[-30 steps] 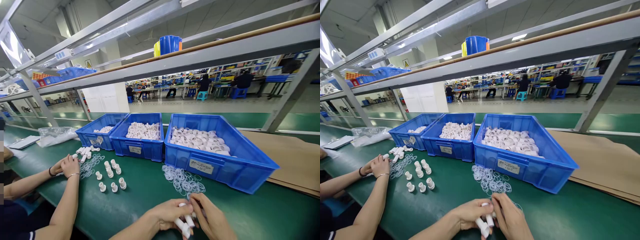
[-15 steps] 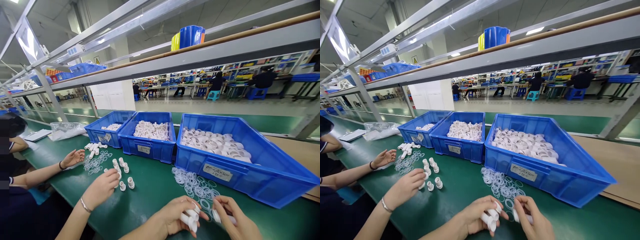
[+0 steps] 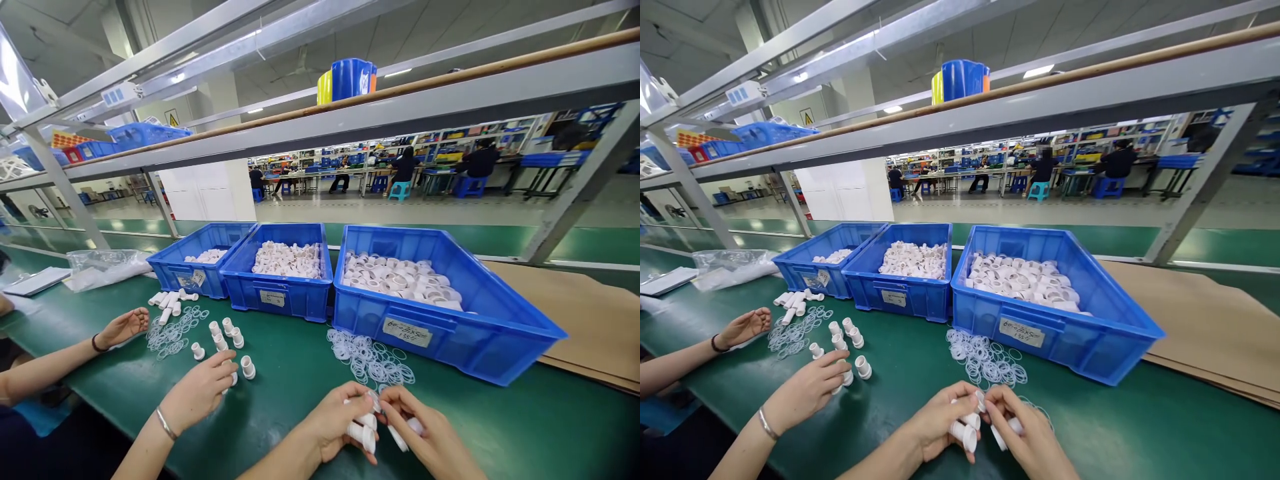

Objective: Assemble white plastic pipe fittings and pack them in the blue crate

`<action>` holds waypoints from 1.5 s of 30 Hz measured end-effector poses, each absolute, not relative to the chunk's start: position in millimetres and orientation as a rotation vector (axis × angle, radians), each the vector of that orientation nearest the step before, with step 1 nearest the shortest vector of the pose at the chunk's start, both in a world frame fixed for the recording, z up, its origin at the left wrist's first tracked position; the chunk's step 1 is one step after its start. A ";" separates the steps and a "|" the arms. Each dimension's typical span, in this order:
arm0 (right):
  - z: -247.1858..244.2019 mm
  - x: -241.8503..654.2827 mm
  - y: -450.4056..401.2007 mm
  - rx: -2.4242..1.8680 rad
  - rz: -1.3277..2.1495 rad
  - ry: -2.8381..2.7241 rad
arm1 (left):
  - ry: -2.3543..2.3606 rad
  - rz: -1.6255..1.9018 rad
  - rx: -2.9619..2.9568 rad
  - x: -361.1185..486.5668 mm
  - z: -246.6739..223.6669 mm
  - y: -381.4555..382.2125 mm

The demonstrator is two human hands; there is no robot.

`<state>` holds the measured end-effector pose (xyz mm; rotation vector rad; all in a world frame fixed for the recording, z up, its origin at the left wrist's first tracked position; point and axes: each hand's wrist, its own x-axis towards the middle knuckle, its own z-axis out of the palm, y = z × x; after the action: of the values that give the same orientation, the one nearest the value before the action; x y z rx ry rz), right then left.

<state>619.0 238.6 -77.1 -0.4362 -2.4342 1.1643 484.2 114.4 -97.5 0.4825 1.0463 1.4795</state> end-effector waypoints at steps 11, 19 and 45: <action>-85.8 618.4 246.1 -0.408 1.186 -2.520 | 1.113 1.483 0.444 483.2 -102.4 120.7; -92.3 618.8 254.5 -0.510 1.187 -2.490 | 1.255 1.477 0.629 482.3 -105.4 119.6; -80.4 619.9 242.4 -0.643 1.250 -2.331 | 1.538 1.505 0.893 483.9 -88.6 109.6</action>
<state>619.9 242.4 -80.4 -0.6435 -2.3313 1.2504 483.9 109.6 -88.6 0.8931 1.5377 1.5054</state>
